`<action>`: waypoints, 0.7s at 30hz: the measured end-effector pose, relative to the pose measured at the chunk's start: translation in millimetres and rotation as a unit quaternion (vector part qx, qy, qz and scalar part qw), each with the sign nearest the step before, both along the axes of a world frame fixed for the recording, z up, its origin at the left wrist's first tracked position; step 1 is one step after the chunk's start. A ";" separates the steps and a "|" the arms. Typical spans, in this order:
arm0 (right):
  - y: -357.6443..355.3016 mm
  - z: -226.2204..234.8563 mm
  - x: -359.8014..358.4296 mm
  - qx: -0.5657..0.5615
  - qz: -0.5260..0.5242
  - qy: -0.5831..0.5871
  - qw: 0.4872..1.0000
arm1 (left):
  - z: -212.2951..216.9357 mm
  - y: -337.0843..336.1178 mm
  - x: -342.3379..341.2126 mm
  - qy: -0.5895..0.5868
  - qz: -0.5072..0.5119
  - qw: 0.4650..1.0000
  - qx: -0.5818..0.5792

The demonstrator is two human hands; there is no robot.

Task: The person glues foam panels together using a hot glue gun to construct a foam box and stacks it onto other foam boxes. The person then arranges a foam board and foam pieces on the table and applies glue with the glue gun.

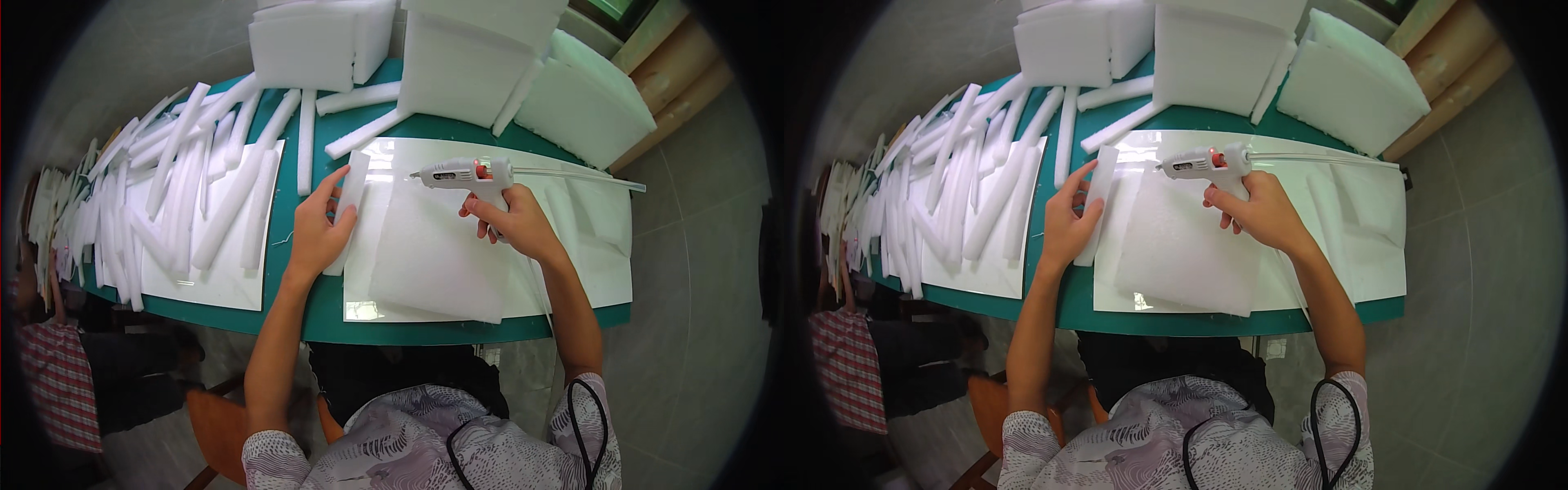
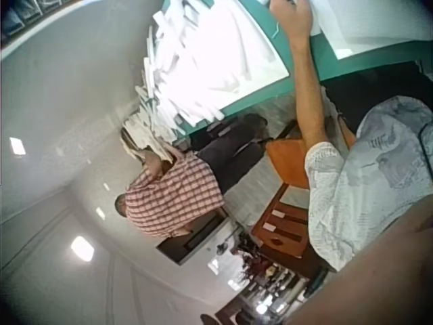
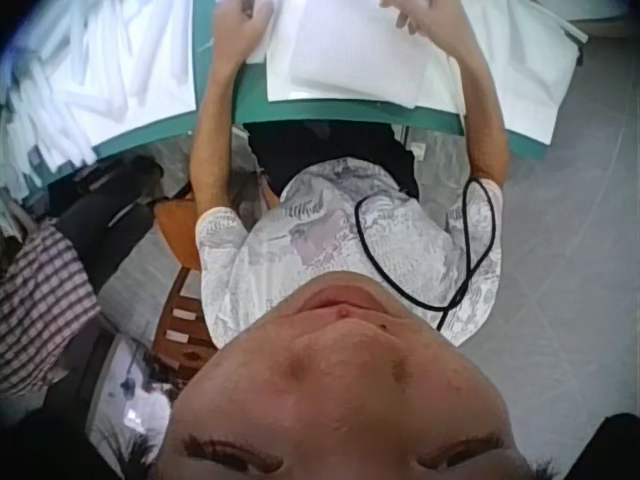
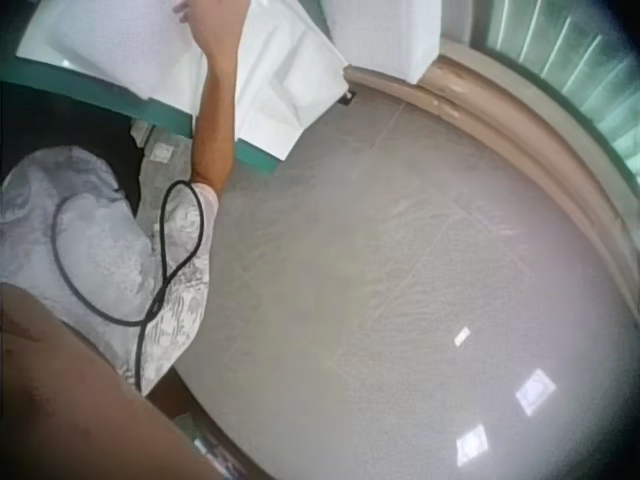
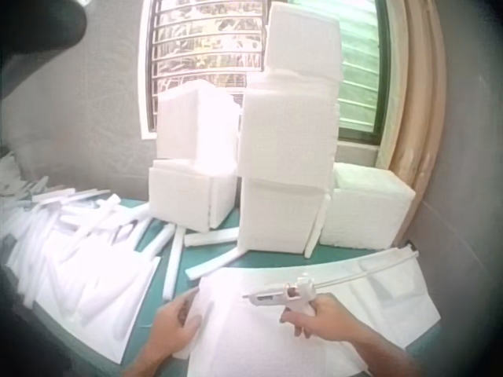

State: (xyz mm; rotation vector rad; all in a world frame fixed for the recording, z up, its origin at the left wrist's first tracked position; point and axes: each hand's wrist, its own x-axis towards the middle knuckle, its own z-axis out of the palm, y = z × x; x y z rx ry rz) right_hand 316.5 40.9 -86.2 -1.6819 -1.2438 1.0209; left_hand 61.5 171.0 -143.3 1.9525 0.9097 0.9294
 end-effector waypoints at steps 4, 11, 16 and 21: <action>10.9 -2.5 -6.0 -0.003 0.000 -0.018 1.000 | 3.0 -2.1 -1.2 0.005 0.005 1.000 -0.005; 18.6 -0.3 -9.4 -0.042 -0.002 -0.061 0.997 | 4.8 -2.3 -1.4 0.010 0.000 1.000 0.017; 18.9 -7.4 -10.9 -0.006 -0.017 -0.055 0.998 | 5.1 -2.3 -2.2 0.014 0.000 1.000 0.024; 19.5 -11.1 -7.7 -0.010 -0.020 -0.045 0.999 | 5.3 -1.9 -3.2 0.015 -0.001 0.999 0.033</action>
